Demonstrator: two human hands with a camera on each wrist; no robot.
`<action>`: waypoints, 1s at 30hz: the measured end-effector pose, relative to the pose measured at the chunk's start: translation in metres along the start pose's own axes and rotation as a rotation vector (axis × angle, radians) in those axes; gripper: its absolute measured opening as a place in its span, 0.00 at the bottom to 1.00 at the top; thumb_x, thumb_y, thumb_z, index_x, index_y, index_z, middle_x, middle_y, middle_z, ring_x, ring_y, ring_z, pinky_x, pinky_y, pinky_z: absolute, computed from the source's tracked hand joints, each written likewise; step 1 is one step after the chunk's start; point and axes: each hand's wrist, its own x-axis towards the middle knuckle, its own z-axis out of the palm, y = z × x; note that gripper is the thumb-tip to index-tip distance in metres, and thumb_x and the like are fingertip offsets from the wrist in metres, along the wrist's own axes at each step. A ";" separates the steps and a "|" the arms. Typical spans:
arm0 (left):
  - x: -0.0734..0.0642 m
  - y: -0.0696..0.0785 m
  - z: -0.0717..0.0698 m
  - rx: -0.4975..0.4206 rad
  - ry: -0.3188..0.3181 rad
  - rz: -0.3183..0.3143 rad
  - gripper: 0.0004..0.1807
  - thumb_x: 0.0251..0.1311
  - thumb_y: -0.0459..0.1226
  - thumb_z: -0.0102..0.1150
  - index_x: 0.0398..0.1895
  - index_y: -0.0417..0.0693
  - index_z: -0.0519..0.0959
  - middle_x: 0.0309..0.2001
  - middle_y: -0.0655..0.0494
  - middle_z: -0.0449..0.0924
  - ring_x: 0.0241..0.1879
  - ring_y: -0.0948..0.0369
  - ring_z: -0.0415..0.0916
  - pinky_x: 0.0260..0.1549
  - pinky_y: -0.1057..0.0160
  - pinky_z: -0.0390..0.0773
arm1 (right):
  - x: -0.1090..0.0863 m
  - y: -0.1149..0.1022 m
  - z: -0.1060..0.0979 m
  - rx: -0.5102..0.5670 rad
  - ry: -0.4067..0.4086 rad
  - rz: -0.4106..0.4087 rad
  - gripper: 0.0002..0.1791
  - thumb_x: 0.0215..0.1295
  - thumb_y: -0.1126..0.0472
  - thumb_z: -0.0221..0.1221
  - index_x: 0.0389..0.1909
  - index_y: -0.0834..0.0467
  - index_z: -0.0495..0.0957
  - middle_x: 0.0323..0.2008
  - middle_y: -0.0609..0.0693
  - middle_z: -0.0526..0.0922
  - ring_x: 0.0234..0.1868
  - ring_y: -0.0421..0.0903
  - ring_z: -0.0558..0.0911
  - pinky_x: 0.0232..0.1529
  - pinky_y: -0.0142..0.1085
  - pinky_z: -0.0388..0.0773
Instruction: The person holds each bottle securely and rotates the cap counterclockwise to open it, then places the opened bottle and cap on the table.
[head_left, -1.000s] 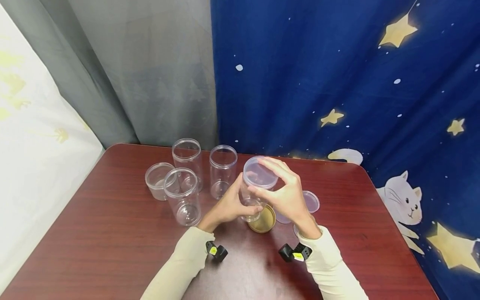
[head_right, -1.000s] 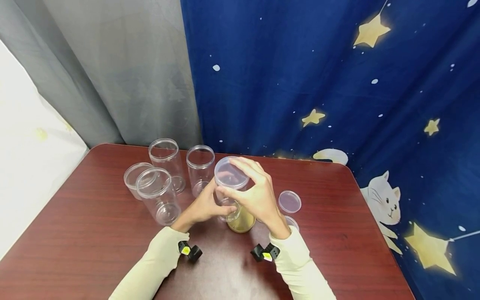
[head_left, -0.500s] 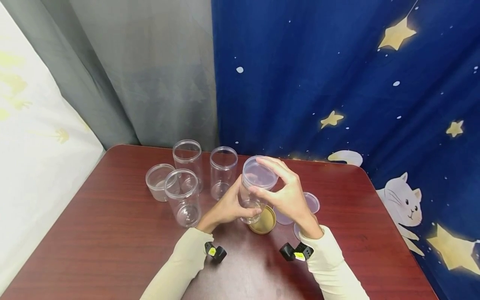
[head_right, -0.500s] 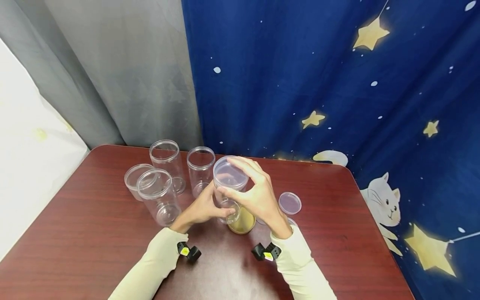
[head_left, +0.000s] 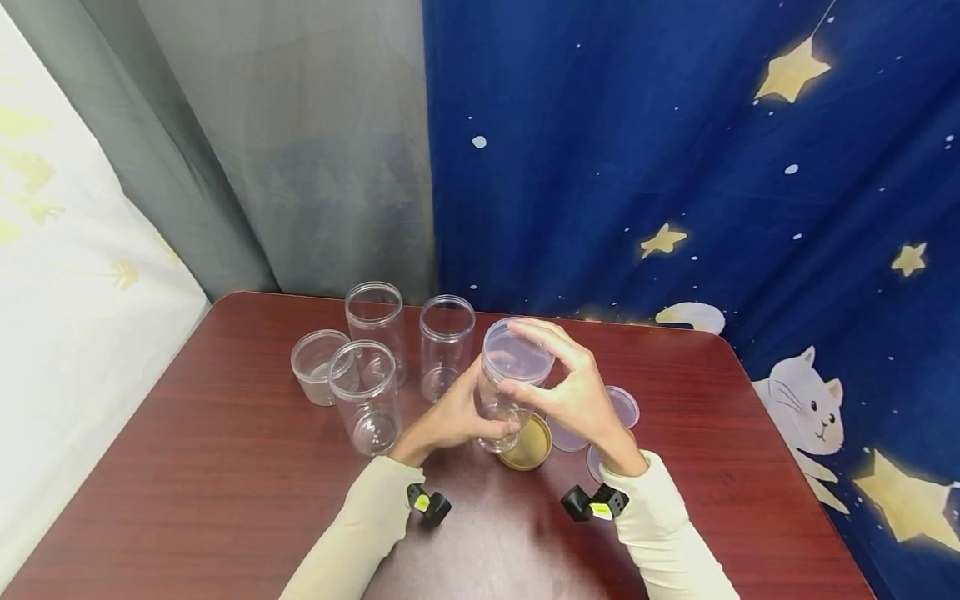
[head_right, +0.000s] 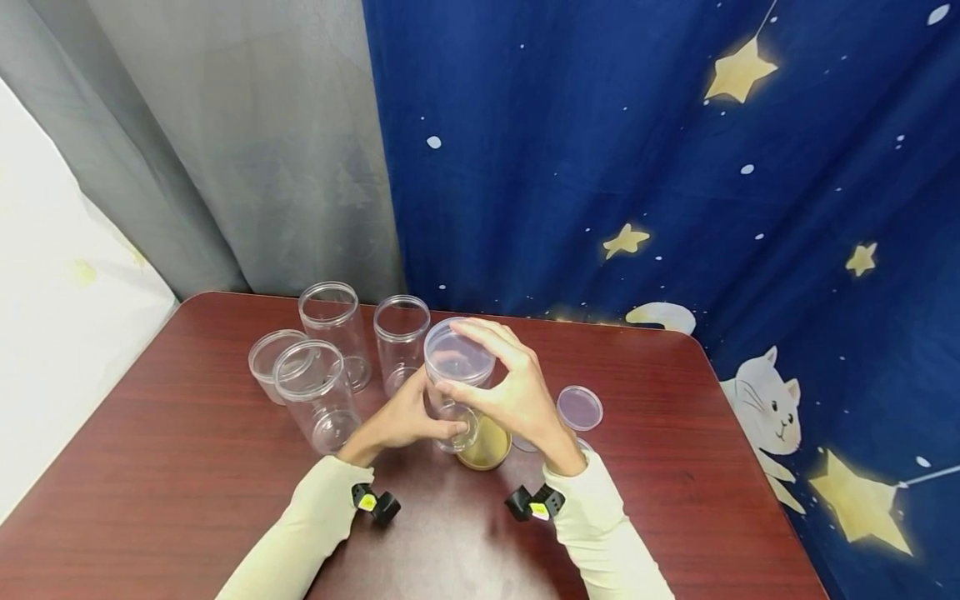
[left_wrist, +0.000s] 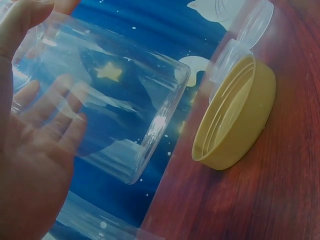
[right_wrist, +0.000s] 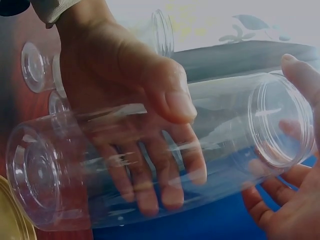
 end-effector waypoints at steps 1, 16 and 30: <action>0.000 0.000 0.000 -0.004 -0.004 0.001 0.49 0.43 0.29 0.75 0.70 0.50 0.60 0.58 0.49 0.75 0.54 0.56 0.76 0.60 0.59 0.74 | 0.000 0.000 0.000 0.004 -0.006 0.001 0.37 0.45 0.68 0.76 0.61 0.57 0.77 0.59 0.50 0.79 0.62 0.47 0.74 0.60 0.35 0.71; -0.002 0.000 -0.003 0.035 -0.017 -0.017 0.49 0.41 0.30 0.76 0.69 0.49 0.61 0.57 0.49 0.76 0.54 0.57 0.77 0.60 0.58 0.73 | 0.001 0.005 -0.004 0.094 -0.110 0.004 0.36 0.50 0.69 0.73 0.63 0.55 0.75 0.61 0.49 0.78 0.63 0.49 0.74 0.60 0.36 0.73; -0.003 -0.003 0.000 0.023 0.017 -0.029 0.49 0.43 0.30 0.75 0.70 0.49 0.60 0.57 0.48 0.76 0.54 0.57 0.77 0.59 0.60 0.74 | 0.000 0.007 -0.007 0.035 -0.149 -0.044 0.38 0.50 0.67 0.74 0.65 0.58 0.72 0.68 0.52 0.69 0.70 0.51 0.66 0.67 0.39 0.67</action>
